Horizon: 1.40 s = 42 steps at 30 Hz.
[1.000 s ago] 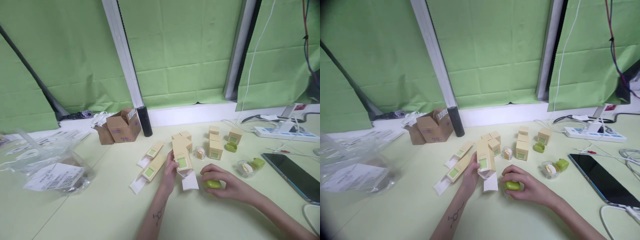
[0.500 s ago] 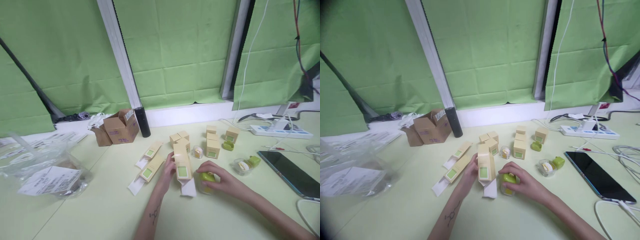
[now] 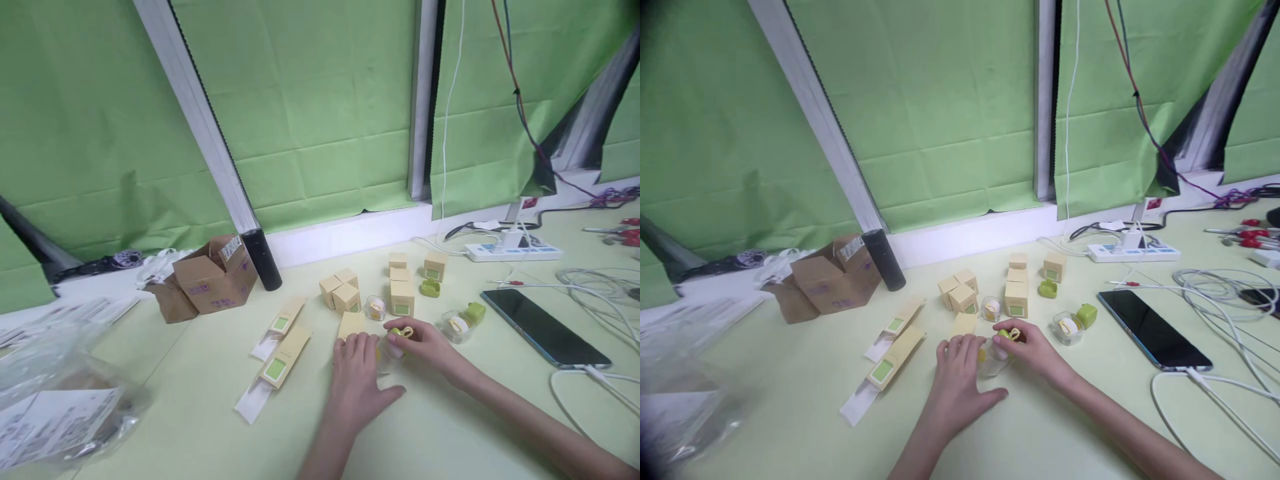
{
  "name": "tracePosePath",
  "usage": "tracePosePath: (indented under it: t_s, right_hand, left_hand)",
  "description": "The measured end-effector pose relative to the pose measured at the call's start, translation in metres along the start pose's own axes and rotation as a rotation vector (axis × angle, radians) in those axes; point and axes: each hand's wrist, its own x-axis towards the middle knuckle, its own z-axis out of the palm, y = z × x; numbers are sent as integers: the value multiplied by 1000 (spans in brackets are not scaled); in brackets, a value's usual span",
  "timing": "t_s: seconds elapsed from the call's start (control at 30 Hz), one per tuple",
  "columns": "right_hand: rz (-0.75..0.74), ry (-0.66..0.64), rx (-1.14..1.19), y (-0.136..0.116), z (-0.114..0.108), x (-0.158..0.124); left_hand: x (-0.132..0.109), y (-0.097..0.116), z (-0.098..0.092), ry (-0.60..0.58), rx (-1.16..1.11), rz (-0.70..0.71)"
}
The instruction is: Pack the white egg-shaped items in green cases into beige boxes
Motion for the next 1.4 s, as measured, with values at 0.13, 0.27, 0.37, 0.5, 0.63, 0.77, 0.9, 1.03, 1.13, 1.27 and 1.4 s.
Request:
tracePosePath:
  t_s: [0.13, 0.27, 0.37, 0.5, 0.63, 0.77, 0.9, 1.03, 1.13, 1.27, 1.4]
  right_hand:
    - [-17, 14, 11, 1, 5, -2]
    - [-26, 52, 8, 0, 9, -6]
    - [-34, 96, 24, -3, 10, -7]
    - [-60, 120, 36, -6, 11, -9]
    - [-105, 100, 20, -6, 13, -10]
    - [-137, 78, -12, -7, 9, -9]
    - [-149, 55, -1, -8, 6, -8]
    - [-149, 0, 18, -7, 12, -11]
    - [-104, -127, 52, -5, 18, -18]
    - [-39, -83, 100, -2, 14, -14]
    - [-19, 80, 93, 0, 2, -1]
  left_hand:
    - [-2, -6, 17, 75, 0, -35]
    - [-2, -7, 21, 128, -20, -43]
    - [-2, -4, 21, 149, 4, -31]
    - [-3, -1, 21, 131, 80, -24]
    - [-4, 1, 21, 162, 97, -46]
    - [-4, 2, 19, 184, 101, -29]
    - [-4, 3, 18, 193, 155, 34]
    - [-7, 6, 22, 242, 236, 77]
    - [-8, 12, 23, 270, 309, 81]
    - [-1, 5, 5, 233, 235, -14]
    - [10, -26, -20, 206, -9, -460]
